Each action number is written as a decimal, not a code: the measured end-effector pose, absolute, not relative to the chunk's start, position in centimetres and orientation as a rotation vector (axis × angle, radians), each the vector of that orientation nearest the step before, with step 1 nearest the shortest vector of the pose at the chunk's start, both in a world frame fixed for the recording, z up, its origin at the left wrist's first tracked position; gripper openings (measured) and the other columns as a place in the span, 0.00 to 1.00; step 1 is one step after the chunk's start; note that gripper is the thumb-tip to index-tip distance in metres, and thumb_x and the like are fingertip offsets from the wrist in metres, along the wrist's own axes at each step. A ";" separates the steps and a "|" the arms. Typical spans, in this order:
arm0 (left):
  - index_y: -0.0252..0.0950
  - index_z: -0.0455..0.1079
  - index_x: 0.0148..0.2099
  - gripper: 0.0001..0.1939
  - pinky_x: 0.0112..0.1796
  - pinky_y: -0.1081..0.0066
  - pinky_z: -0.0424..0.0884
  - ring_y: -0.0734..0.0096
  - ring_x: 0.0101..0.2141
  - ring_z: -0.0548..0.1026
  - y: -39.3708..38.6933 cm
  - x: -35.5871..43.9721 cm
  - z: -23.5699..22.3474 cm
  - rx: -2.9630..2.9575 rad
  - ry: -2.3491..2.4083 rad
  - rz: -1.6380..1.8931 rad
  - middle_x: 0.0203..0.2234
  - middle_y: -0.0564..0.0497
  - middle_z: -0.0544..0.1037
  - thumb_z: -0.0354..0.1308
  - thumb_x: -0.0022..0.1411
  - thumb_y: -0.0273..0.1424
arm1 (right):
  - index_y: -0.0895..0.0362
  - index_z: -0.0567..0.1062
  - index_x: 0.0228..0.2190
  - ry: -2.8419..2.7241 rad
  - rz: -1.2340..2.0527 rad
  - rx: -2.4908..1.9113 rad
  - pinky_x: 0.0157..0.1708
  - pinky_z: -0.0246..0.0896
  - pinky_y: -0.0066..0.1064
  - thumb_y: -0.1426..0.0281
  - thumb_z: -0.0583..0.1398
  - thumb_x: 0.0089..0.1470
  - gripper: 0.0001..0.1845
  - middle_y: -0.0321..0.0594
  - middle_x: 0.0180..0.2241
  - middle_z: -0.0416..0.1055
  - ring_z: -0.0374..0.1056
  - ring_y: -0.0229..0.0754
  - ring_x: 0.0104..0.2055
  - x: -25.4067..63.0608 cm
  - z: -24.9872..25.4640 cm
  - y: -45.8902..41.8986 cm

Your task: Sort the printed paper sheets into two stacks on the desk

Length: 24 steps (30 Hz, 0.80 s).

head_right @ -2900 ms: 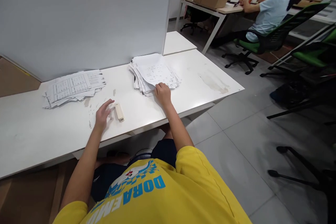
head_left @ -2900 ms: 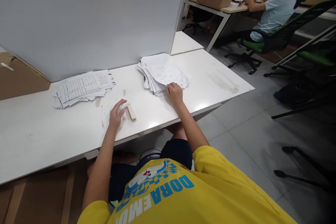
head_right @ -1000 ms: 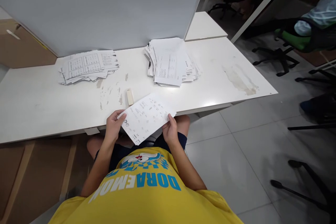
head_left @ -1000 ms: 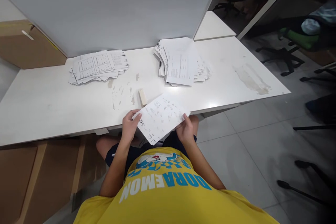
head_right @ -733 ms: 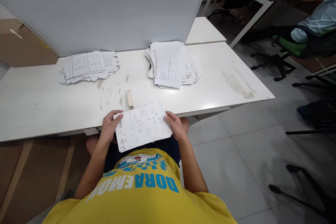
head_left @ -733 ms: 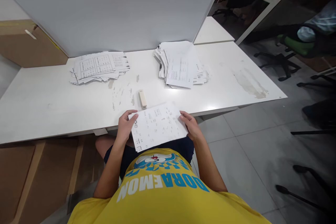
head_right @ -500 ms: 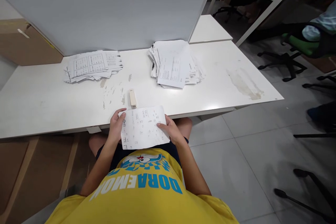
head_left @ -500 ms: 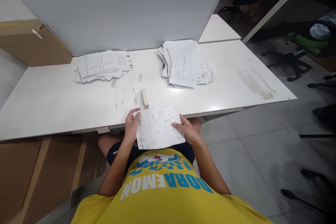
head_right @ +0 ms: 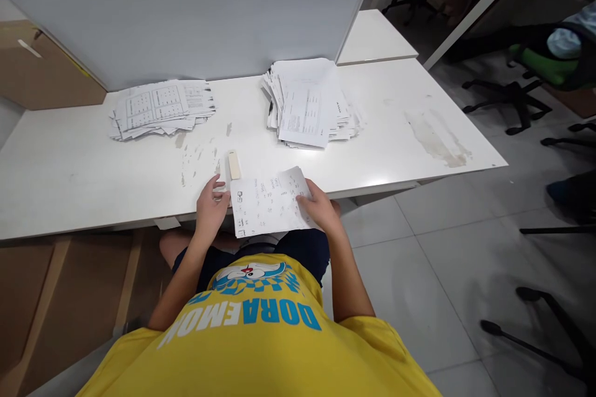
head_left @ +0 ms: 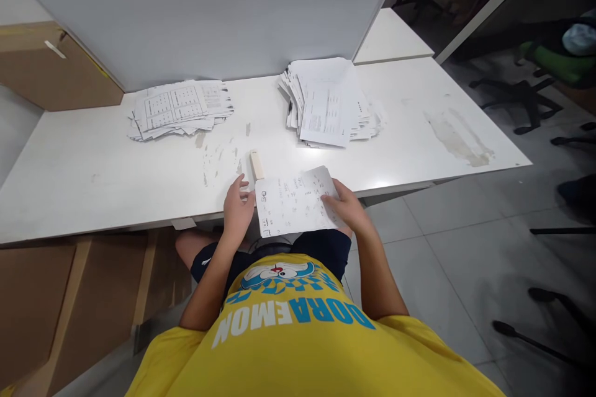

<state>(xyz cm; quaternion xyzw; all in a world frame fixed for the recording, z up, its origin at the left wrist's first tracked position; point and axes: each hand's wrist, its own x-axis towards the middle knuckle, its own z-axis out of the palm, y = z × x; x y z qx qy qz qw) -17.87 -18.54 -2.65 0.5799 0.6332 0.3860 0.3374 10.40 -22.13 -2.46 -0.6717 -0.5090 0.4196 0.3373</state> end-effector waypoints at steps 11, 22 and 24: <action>0.35 0.63 0.62 0.22 0.49 0.59 0.73 0.59 0.49 0.74 -18.4 -17.5 -2.7 2.029 1.663 0.933 0.55 0.40 0.72 0.45 0.68 0.27 | 0.53 0.70 0.54 -1.319 1.072 -1.752 0.51 0.65 0.55 0.63 0.58 0.51 0.27 0.46 0.51 0.73 0.68 0.58 0.51 11.3 -2.0 -21.5; 0.43 0.71 0.58 0.31 0.52 0.54 0.69 0.56 0.53 0.70 -16.6 -17.8 -5.4 2.320 1.428 0.928 0.55 0.53 0.75 0.46 0.58 0.14 | 0.53 0.71 0.52 -1.315 1.100 -1.733 0.50 0.64 0.53 0.62 0.59 0.51 0.26 0.45 0.49 0.73 0.68 0.57 0.50 11.3 -2.1 -20.6; 0.44 0.72 0.58 0.30 0.53 0.53 0.68 0.56 0.53 0.70 -16.7 -17.6 -5.5 2.261 1.452 0.954 0.55 0.54 0.75 0.47 0.59 0.16 | 0.53 0.71 0.52 -1.317 1.086 -1.721 0.50 0.65 0.54 0.61 0.59 0.51 0.26 0.45 0.49 0.74 0.69 0.58 0.50 11.3 -2.0 -20.6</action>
